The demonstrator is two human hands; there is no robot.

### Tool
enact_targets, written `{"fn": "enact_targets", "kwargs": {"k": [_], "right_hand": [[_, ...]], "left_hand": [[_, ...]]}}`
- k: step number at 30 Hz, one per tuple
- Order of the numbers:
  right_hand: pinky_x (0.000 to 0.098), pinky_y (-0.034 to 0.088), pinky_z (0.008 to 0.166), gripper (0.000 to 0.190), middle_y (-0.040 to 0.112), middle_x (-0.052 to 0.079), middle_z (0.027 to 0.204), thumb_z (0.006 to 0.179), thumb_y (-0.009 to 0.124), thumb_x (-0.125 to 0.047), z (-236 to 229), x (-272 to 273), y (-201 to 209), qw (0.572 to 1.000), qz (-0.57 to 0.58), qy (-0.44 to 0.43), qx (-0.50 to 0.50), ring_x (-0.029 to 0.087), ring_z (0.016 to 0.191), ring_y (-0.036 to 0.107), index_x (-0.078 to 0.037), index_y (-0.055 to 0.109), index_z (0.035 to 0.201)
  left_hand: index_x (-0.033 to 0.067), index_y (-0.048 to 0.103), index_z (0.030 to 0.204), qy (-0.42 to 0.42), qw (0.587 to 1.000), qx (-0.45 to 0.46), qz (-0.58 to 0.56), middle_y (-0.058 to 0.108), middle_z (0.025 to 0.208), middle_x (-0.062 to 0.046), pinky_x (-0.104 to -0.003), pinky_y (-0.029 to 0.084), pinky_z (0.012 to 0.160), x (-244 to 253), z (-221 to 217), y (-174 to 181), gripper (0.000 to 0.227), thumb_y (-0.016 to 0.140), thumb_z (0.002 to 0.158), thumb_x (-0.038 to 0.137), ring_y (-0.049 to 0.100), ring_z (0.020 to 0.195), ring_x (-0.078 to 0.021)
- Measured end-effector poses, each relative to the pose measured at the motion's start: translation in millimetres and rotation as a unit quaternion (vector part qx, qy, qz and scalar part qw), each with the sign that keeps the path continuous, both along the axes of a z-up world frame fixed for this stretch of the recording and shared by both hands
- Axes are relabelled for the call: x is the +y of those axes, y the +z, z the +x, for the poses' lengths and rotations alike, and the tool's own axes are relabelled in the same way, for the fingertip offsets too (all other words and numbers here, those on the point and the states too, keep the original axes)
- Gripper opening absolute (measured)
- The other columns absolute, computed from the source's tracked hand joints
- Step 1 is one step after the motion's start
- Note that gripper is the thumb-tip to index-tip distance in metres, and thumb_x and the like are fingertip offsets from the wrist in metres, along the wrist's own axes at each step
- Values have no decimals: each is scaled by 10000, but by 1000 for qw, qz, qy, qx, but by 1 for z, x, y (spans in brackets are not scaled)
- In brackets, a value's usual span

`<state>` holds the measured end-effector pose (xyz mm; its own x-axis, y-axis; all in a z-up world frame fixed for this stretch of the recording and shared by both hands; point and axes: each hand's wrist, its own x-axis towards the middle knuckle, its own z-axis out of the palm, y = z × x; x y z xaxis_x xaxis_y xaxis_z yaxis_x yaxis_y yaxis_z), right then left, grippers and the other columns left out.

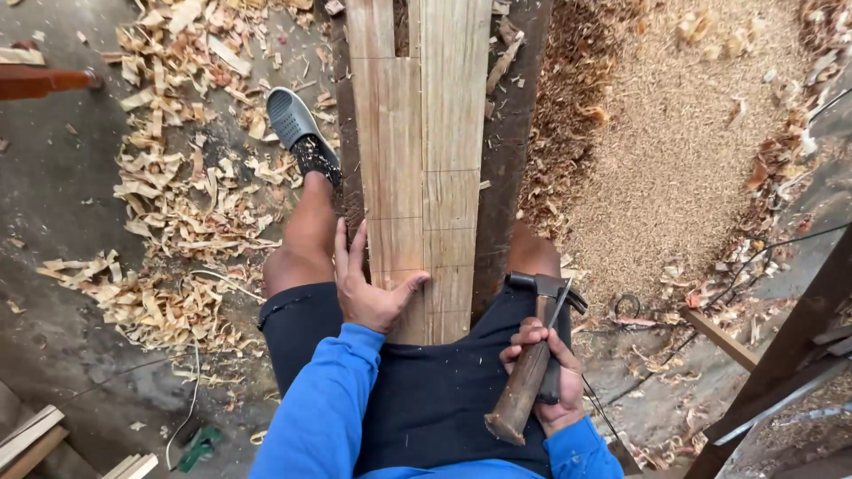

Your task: Using a hammer and chisel to carve slots into a wooden plank.

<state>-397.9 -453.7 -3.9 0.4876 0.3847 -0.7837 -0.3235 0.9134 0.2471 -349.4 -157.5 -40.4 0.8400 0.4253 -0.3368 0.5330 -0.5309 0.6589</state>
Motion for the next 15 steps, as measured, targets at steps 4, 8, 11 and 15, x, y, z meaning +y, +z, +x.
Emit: {"fn": "enact_targets", "kwargs": {"k": [4,8,11,15], "right_hand": [[369,460,926,251,588,-21,950,956,705,-91,-6,1,0,1000,-10,7,10,110,970,621,-69,526,1131],[362,458,931,245,569,-20,956,976,696,-90,-13,0,-4,1000,3,-6,-26,108,975,617,-76,517,1143],[355,455,925,233,564,-17,961,986,692,-97,-21,1,-10,998,-6,-20,-64,106,972,614,-85,511,1132],[366,453,887,227,565,-24,929,942,693,-110,-56,-29,-59,994,61,-36,-83,100,943,621,-91,526,1095]], "left_hand": [[103,488,1516,16,999,-21,-33,318,1652,-237,-492,411,1184,0,-2,-2,1130,961,586,536,441,1457,-446],[104,500,1519,14,999,-35,-12,344,1656,-237,-500,403,1190,-2,-6,-6,1114,957,600,537,443,1458,-447],[128,523,1509,22,999,-41,-9,363,1642,-232,-504,391,1170,-3,-6,-11,1087,936,603,564,444,1442,-440],[134,501,1475,14,995,-96,31,365,1630,-226,-494,411,1138,-5,-8,-12,1017,872,657,609,449,1422,-437]]}}
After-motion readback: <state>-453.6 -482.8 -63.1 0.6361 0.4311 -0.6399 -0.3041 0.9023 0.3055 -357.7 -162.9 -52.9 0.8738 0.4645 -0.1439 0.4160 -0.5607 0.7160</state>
